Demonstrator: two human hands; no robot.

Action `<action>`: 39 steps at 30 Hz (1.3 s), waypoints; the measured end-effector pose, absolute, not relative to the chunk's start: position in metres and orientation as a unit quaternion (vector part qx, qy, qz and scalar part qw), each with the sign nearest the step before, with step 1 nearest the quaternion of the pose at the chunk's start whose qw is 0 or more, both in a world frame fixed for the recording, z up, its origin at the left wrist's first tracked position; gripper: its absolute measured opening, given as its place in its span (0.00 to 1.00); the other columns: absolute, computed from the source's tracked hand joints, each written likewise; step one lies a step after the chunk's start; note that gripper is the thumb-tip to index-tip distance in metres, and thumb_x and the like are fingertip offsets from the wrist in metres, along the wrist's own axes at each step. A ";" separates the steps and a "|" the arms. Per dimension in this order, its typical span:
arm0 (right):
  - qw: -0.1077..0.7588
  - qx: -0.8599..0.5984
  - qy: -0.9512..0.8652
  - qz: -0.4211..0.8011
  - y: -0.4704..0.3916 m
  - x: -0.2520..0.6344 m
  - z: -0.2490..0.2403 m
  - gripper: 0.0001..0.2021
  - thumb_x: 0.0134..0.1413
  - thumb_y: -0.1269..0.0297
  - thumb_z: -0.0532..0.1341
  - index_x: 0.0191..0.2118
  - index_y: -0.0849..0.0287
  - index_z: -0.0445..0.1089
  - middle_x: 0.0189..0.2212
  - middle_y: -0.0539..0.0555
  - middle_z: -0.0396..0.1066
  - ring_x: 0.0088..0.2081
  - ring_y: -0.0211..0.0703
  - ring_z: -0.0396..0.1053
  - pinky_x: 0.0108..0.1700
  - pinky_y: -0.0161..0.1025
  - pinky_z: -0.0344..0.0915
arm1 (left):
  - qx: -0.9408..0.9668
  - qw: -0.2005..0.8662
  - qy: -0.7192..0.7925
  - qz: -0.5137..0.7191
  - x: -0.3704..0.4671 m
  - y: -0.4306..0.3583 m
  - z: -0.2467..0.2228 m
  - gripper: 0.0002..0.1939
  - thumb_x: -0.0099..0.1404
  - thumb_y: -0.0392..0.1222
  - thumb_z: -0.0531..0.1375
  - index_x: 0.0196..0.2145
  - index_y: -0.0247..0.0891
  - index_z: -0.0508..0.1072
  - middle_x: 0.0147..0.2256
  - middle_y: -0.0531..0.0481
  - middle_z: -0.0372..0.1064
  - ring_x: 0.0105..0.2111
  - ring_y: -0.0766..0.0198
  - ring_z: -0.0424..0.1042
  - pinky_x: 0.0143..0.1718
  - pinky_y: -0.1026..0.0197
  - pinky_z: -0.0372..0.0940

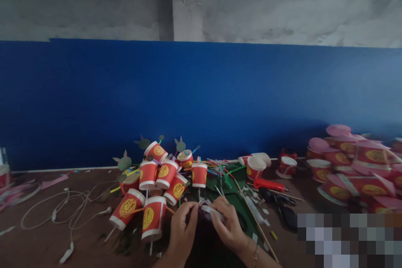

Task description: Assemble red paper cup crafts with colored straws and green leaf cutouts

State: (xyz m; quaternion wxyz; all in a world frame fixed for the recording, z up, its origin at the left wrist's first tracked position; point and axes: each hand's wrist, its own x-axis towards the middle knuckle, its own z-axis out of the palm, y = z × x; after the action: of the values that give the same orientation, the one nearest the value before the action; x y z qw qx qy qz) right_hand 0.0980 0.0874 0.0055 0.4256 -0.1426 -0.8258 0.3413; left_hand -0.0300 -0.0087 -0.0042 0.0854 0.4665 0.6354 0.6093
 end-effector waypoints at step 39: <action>0.345 -0.184 -0.917 0.084 0.073 0.091 0.024 0.10 0.56 0.73 0.51 0.26 0.56 0.64 0.18 0.49 0.67 0.22 0.40 0.63 0.28 0.36 0.50 | 0.453 0.085 0.616 0.639 -0.029 -0.008 -0.003 0.13 0.62 0.48 0.57 0.29 0.38 0.76 0.29 0.48 0.76 0.31 0.59 0.75 0.35 0.61 0.70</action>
State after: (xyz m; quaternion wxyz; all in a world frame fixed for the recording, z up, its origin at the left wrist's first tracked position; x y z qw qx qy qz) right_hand 0.0912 0.0730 0.0236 0.3447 -0.1840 -0.9167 0.0837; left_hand -0.0288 -0.0077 -0.0028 0.0852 0.4528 0.6164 0.6386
